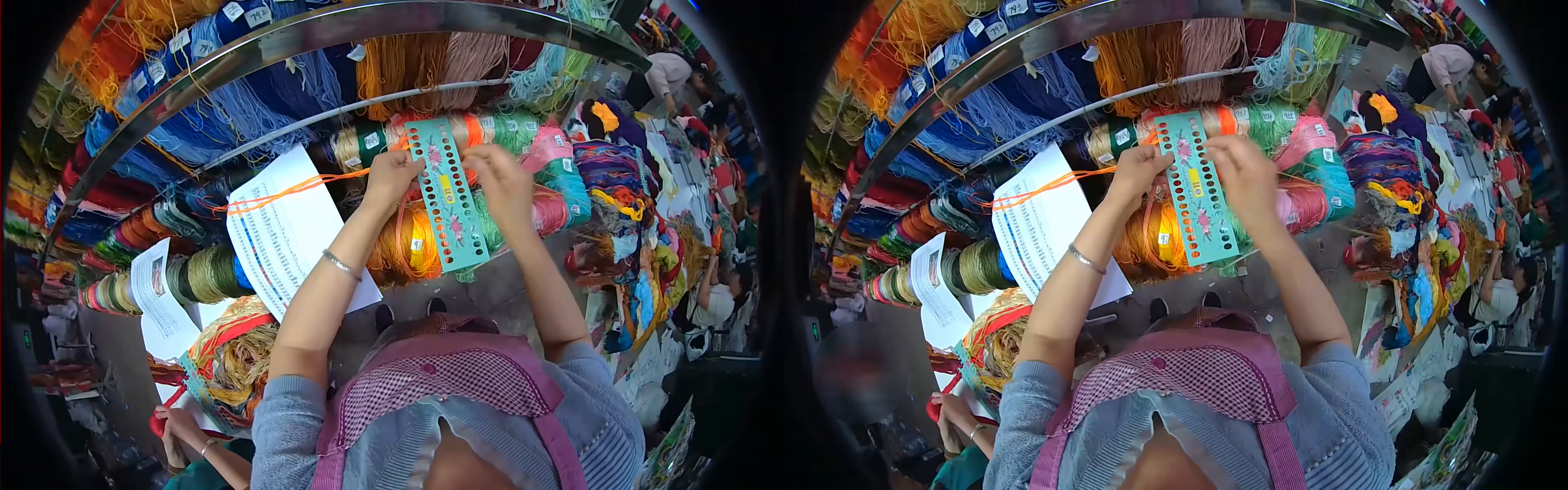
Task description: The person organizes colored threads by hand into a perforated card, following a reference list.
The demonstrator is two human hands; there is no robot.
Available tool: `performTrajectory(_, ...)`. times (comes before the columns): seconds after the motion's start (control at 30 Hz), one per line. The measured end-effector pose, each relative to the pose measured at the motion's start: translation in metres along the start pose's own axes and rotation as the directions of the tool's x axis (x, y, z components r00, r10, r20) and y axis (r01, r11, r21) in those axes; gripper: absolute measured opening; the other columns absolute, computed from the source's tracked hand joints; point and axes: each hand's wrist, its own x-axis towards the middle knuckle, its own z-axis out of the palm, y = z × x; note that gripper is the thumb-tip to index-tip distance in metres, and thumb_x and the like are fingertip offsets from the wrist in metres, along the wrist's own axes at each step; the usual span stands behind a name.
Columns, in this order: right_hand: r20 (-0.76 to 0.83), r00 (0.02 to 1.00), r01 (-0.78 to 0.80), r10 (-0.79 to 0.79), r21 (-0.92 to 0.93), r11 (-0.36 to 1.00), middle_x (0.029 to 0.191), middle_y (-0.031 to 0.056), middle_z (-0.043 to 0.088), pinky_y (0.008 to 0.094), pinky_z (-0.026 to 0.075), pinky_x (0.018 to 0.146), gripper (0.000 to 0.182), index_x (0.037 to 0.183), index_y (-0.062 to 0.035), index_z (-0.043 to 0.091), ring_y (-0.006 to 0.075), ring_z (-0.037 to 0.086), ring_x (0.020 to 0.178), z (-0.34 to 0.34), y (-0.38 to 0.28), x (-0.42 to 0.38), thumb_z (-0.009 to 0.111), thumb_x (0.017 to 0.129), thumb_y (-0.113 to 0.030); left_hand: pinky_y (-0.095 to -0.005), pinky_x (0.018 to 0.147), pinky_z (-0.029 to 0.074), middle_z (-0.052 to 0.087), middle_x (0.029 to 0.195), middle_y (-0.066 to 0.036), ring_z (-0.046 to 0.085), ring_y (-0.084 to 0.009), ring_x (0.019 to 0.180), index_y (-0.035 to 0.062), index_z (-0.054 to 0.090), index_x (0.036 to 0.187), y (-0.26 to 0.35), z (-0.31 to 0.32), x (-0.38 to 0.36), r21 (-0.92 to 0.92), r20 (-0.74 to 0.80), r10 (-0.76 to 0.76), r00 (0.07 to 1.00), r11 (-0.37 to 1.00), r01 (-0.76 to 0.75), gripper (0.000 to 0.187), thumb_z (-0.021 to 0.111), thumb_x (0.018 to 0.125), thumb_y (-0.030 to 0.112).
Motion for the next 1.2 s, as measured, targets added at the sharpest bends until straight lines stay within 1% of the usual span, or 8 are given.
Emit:
performTrajectory(0.07, 0.126, 0.977, -0.202, 0.173, 0.278, 0.939, 0.086, 0.0102, 0.069, 0.0259, 0.05, 0.067, 0.011, 0.1, -0.0006, 0.06, 0.0139, 0.066, 0.075, 0.018, -0.01, -0.002, 0.057, 0.092, -0.008, -0.0199, 0.058, 0.049, 0.064, 0.074, -0.001, 0.059, -0.0074, 0.063, -0.0013, 0.067, 0.091, 0.01, 0.001, -0.013, -0.053, -0.015, 0.019, 1.0, 0.998, -0.02, 0.016, 0.063, 0.09, 0.014)
performTrajectory(0.23, 0.267, 0.931, -0.341, 0.251, 0.384, 0.858, 0.083, 0.0075, 0.068, 0.0231, 0.05, 0.065, 0.009, 0.096, 0.0007, 0.061, 0.0112, 0.066, 0.077, 0.041, -0.004, -0.001, 0.059, 0.091, -0.007, -0.0188, 0.065, 0.053, 0.062, 0.084, 0.003, 0.059, -0.0037, 0.073, -0.0004, 0.06, 0.114, 0.012, -0.001, -0.051, -0.051, -0.012, 0.222, 0.975, 0.974, -0.222, 0.024, 0.061, 0.09, 0.005)
performTrajectory(0.43, 0.18, 0.98, 0.073, -0.083, 0.059, 0.996, 0.076, 0.0076, 0.061, 0.0297, 0.046, 0.056, 0.008, 0.088, -0.0022, 0.067, 0.0139, 0.059, 0.063, 0.053, -0.014, -0.004, 0.068, 0.081, -0.005, -0.0246, 0.067, 0.056, 0.061, 0.089, -0.007, 0.064, -0.0119, 0.078, -0.0037, 0.058, 0.111, 0.011, -0.009, -0.06, -0.067, -0.022, 0.276, 0.961, 0.959, -0.277, 0.02, 0.05, 0.092, -0.001)
performTrajectory(0.73, 0.213, 0.971, -0.135, 0.113, 0.092, 0.987, 0.083, 0.0021, 0.065, 0.0211, 0.043, 0.055, 0.028, 0.1, -0.005, 0.063, 0.006, 0.048, 0.059, 0.056, -0.021, -0.024, 0.073, 0.074, -0.004, -0.0283, 0.06, 0.052, 0.067, 0.07, -0.014, 0.069, -0.0193, 0.066, -0.0034, 0.068, 0.081, 0.007, -0.013, -0.063, 0.207, -0.225, 0.468, 0.855, 0.88, -0.428, 0.013, 0.065, 0.078, 0.009)
performTrajectory(0.9, 0.219, 0.967, -0.15, 0.131, 0.075, 0.986, 0.073, -0.001, 0.055, 0.0222, 0.037, 0.052, 0.025, 0.098, -0.0053, 0.066, 0.0057, 0.041, 0.056, 0.052, -0.016, -0.027, 0.072, 0.073, -0.002, -0.0261, 0.063, 0.052, 0.068, 0.071, -0.009, 0.067, -0.014, 0.065, -0.0019, 0.069, 0.079, -0.001, -0.025, -0.065, 0.054, -0.24, 0.381, 0.893, 0.924, -0.379, 0.012, 0.068, 0.075, 0.009)
performTrajectory(1.03, 0.215, 0.976, -0.052, 0.046, 0.024, 0.998, 0.07, -0.002, 0.05, 0.0216, 0.033, 0.051, 0.032, 0.102, -0.0041, 0.063, 0.0054, 0.038, 0.055, 0.047, -0.016, -0.026, 0.072, 0.072, -0.001, -0.0237, 0.054, 0.051, 0.065, 0.071, -0.009, 0.06, -0.0129, 0.055, -0.0031, 0.064, 0.095, 0.024, -0.034, -0.081, -0.749, 0.115, 0.124, 0.986, 0.663, 0.004, 0.015, 0.052, 0.087, 0.002)
performTrajectory(1.1, 0.217, 0.972, -0.099, 0.087, 0.047, 0.994, 0.069, -0.0025, 0.046, 0.0213, 0.032, 0.051, 0.037, 0.107, -0.0039, 0.059, 0.0049, 0.037, 0.055, 0.045, -0.023, -0.03, 0.072, 0.072, -0.001, -0.022, 0.048, 0.048, 0.064, 0.067, -0.01, 0.058, -0.0106, 0.049, -0.0029, 0.064, 0.099, 0.026, -0.038, -0.082, -0.573, 0.349, 0.183, 0.919, 0.818, 0.055, 0.018, 0.051, 0.088, 0.004)
performTrajectory(1.2, 0.205, 0.977, -0.074, 0.054, 0.091, 0.993, 0.071, -0.0036, 0.035, 0.0202, 0.028, 0.052, 0.054, 0.12, -0.0044, 0.046, 0.0037, 0.033, 0.057, 0.042, -0.026, -0.035, 0.07, 0.073, 0.0, -0.0216, 0.04, 0.041, 0.061, 0.062, -0.005, 0.054, -0.0094, 0.043, 0.0012, 0.065, 0.104, 0.022, -0.018, -0.079, -0.001, 0.213, 0.242, 0.947, 0.969, -0.248, 0.018, 0.059, 0.09, 0.011)
